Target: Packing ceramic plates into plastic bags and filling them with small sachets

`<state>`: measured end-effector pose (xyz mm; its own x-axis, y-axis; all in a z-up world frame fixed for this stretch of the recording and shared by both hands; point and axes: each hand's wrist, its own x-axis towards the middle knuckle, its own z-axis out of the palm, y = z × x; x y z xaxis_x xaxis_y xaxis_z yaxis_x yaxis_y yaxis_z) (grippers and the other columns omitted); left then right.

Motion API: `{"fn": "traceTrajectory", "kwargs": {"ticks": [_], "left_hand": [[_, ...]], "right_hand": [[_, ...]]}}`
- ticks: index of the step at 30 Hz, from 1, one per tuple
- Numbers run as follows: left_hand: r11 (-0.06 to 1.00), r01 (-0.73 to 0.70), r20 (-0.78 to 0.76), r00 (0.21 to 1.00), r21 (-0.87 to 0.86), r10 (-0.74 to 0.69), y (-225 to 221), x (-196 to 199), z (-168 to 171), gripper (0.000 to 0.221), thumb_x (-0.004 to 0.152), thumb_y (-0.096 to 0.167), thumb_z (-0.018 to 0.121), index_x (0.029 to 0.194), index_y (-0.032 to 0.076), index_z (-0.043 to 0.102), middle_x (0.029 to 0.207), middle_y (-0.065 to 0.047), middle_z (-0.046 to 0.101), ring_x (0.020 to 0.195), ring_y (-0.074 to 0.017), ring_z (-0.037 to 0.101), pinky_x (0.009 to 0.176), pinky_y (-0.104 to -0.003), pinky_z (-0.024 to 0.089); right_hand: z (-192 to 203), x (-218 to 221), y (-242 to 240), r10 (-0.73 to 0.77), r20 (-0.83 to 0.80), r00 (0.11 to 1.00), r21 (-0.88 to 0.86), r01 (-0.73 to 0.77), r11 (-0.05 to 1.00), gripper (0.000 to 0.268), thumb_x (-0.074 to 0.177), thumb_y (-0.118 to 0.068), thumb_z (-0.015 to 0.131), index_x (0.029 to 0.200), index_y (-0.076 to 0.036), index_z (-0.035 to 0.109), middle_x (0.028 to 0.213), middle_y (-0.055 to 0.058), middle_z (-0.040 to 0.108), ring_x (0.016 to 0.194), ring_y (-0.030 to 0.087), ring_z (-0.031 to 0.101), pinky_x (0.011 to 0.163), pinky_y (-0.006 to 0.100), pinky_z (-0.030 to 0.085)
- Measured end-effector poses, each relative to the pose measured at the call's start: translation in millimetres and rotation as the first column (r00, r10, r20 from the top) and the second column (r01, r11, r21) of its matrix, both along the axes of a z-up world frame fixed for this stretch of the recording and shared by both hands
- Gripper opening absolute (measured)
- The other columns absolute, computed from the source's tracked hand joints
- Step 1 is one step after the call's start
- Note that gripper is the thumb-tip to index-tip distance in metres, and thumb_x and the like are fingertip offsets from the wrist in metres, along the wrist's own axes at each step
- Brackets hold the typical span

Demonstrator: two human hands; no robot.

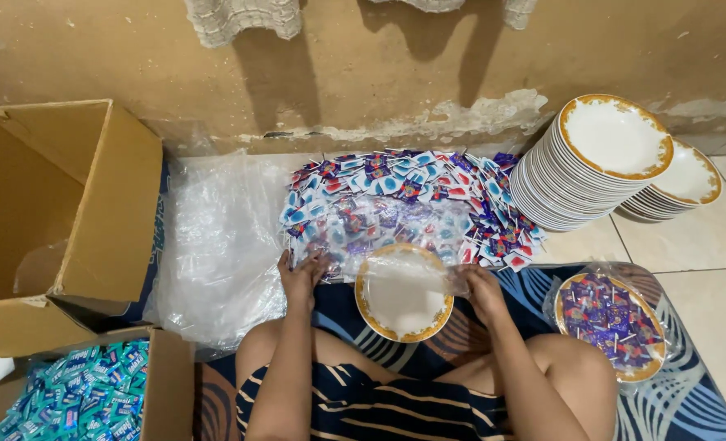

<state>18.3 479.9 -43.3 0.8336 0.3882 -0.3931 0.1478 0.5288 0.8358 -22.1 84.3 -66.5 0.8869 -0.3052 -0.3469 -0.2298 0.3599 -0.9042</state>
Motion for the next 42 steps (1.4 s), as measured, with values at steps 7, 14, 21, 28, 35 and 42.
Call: {"fn": "traceTrajectory", "kwargs": {"ticks": [7,14,21,28,35,42], "left_hand": [[0.919,-0.087,0.054,0.992,-0.383,0.116,36,15,-37,0.047,0.077,0.008,0.06,0.122,0.017,0.064,0.09,0.005,0.063,0.081,-0.0085,0.063,0.068,-0.024,0.059],[0.936,0.044,0.274,0.96,-0.349,0.057,14,-1,49,0.059,0.091,0.001,0.054,0.145,0.022,0.044,0.112,-0.002,0.056,0.105,-0.0203,0.06,0.088,-0.03,0.053],[0.881,0.414,0.129,0.91,-0.227,-0.395,-37,-12,54,0.079,0.1,0.023,0.062,0.162,0.016,0.013,0.153,-0.018,0.038,0.14,-0.0421,0.047,0.105,-0.055,0.048],[0.803,0.541,0.032,0.833,-0.25,-0.552,-102,-15,-1,0.092,0.089,0.033,0.085,0.158,0.012,0.028,0.147,-0.026,0.047,0.131,-0.0491,0.054,0.103,-0.068,0.044],[0.926,0.364,-0.101,0.922,-0.106,-0.374,-104,15,-18,0.055,0.077,0.0,0.076,0.127,0.01,0.056,0.106,-0.016,0.063,0.096,-0.0362,0.072,0.085,-0.057,0.058],[0.92,0.251,-0.164,0.964,0.3,-0.209,-73,17,-21,0.041,0.08,0.015,0.084,0.116,0.002,0.069,0.091,-0.018,0.065,0.073,-0.0279,0.069,0.053,-0.042,0.064]], "right_hand": [[41,-18,36,0.343,0.117,0.932,-0.071,-0.336,0.939,0.08,0.072,0.016,0.053,0.147,-0.009,0.043,0.094,0.018,0.066,0.064,0.027,0.069,0.047,0.031,0.054],[62,-6,47,0.169,0.285,0.943,-0.133,-0.136,0.982,0.067,0.074,0.016,0.049,0.136,-0.008,0.059,0.095,0.008,0.068,0.083,0.018,0.071,0.069,0.026,0.055],[60,8,65,0.082,0.235,0.968,0.018,-0.089,0.996,0.074,0.08,0.021,0.048,0.148,-0.007,0.047,0.108,0.015,0.065,0.092,0.021,0.069,0.078,0.029,0.062],[71,14,96,0.301,0.173,0.938,0.024,-0.31,0.95,0.08,0.081,0.023,0.052,0.153,-0.01,0.045,0.117,0.021,0.064,0.097,0.025,0.068,0.087,0.039,0.064],[2,17,44,0.378,-0.075,0.923,-0.548,-0.355,0.757,0.065,0.083,0.006,0.056,0.144,-0.016,0.05,0.128,0.025,0.06,0.117,0.045,0.064,0.09,0.048,0.058],[-5,-29,10,0.233,-0.598,0.767,-0.654,-0.635,0.411,0.052,0.078,-0.059,0.071,0.107,-0.017,0.082,0.104,0.019,0.079,0.112,0.042,0.069,0.091,0.046,0.057]]}}
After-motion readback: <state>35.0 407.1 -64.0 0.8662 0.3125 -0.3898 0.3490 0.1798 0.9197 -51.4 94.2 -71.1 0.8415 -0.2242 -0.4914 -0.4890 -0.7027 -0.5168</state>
